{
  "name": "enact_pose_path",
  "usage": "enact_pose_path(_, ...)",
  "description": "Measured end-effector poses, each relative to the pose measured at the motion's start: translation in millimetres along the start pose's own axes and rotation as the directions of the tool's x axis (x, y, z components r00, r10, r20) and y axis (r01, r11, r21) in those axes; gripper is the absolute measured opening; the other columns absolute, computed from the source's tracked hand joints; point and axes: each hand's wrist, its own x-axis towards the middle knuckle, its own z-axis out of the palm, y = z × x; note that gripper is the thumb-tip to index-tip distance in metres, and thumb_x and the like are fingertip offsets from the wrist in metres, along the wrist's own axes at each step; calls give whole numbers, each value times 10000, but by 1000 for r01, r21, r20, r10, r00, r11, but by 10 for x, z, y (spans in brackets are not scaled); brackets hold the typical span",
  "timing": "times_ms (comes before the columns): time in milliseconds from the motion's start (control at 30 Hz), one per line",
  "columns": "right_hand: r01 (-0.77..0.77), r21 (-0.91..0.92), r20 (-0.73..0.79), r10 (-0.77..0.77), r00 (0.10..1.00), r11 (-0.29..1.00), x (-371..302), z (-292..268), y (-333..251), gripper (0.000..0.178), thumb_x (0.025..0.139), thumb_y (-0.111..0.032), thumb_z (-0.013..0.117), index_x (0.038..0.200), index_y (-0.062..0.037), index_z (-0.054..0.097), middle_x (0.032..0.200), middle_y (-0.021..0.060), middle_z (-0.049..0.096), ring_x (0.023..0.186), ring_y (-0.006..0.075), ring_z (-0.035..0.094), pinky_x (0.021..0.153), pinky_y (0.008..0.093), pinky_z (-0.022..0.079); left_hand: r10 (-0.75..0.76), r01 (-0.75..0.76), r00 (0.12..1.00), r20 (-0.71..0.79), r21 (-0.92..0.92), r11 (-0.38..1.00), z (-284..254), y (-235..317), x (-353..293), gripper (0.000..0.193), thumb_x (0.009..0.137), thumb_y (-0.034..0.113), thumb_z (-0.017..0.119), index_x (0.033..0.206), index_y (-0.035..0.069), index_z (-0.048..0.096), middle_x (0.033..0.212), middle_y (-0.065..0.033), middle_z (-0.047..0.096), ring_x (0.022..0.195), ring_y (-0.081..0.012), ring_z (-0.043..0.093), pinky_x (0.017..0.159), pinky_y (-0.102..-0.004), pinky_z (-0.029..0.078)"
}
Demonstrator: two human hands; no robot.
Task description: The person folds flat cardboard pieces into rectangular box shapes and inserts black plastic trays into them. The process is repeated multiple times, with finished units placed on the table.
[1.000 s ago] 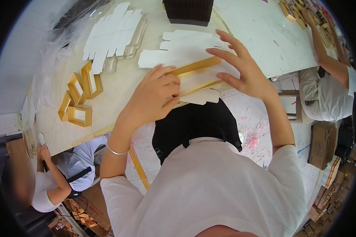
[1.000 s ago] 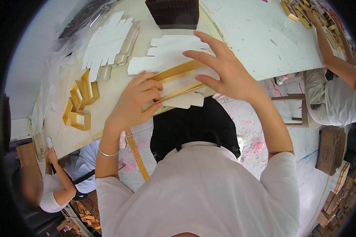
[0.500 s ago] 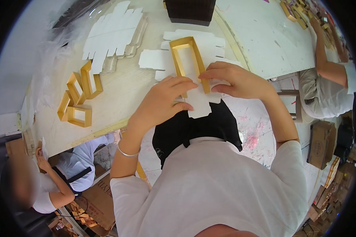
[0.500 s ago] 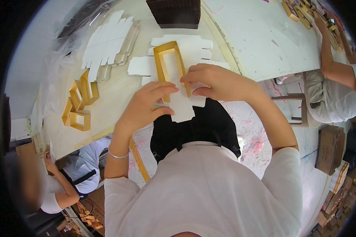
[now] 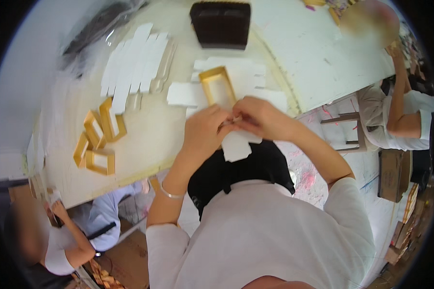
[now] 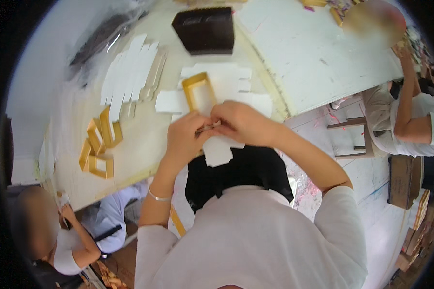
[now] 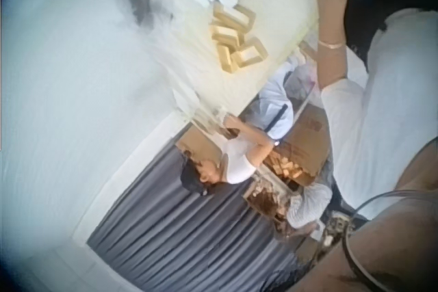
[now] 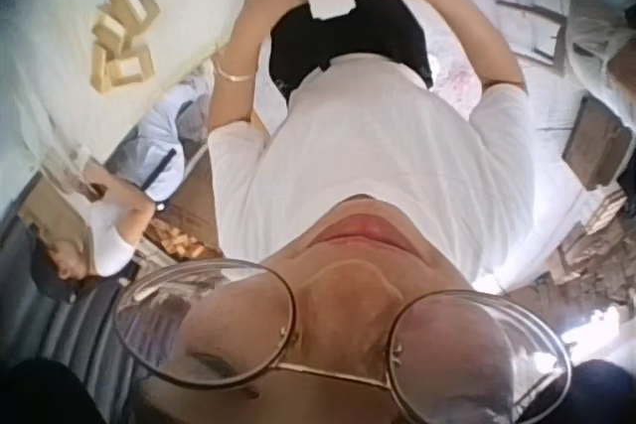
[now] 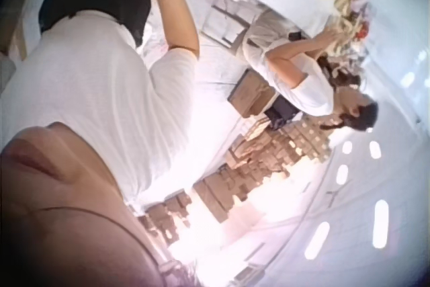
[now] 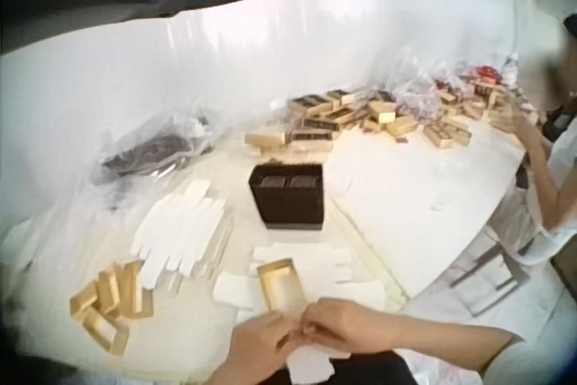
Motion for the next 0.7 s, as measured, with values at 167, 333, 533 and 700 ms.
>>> enact_pose_path(167,157,-309,0,-165,986,938,-173,10,-159,603,649,11,611,1239,-64,513,1135,183,549,1039,348,531,862,423,437,-84,80,994,-73,-60,995,35,-21,-36,137,732,67,680,685,35,556,656,-121,530,595,-301,542,526,-374,418)
enact_pose_path(333,174,-243,77,-160,984,954,-270,108,-4,664,695,-121,678,1300,42,456,1339,211,432,1158,320,481,929,415,399,-127,124,991,-37,-66,990,67,-68,45,169,729,69,677,686,8,525,696,-134,528,620,-319,544,548,-373,429)
enact_pose_path(533,255,-213,109,-237,965,943,-305,182,-78,834,709,-273,756,1383,13,358,1377,242,376,1232,355,410,994,416,348,-69,69,997,27,-15,997,-84,-13,-77,193,822,159,620,683,40,558,667,-91,560,611,-241,495,575,-335,413)
enact_pose_path(700,325,-240,65,-319,946,915,-457,182,-170,752,731,-371,758,1318,-23,444,1326,210,429,1157,336,456,948,412,360,-142,147,988,60,-85,985,-96,144,-166,79,736,57,625,759,-3,580,680,-149,544,630,-305,507,613,-368,441)
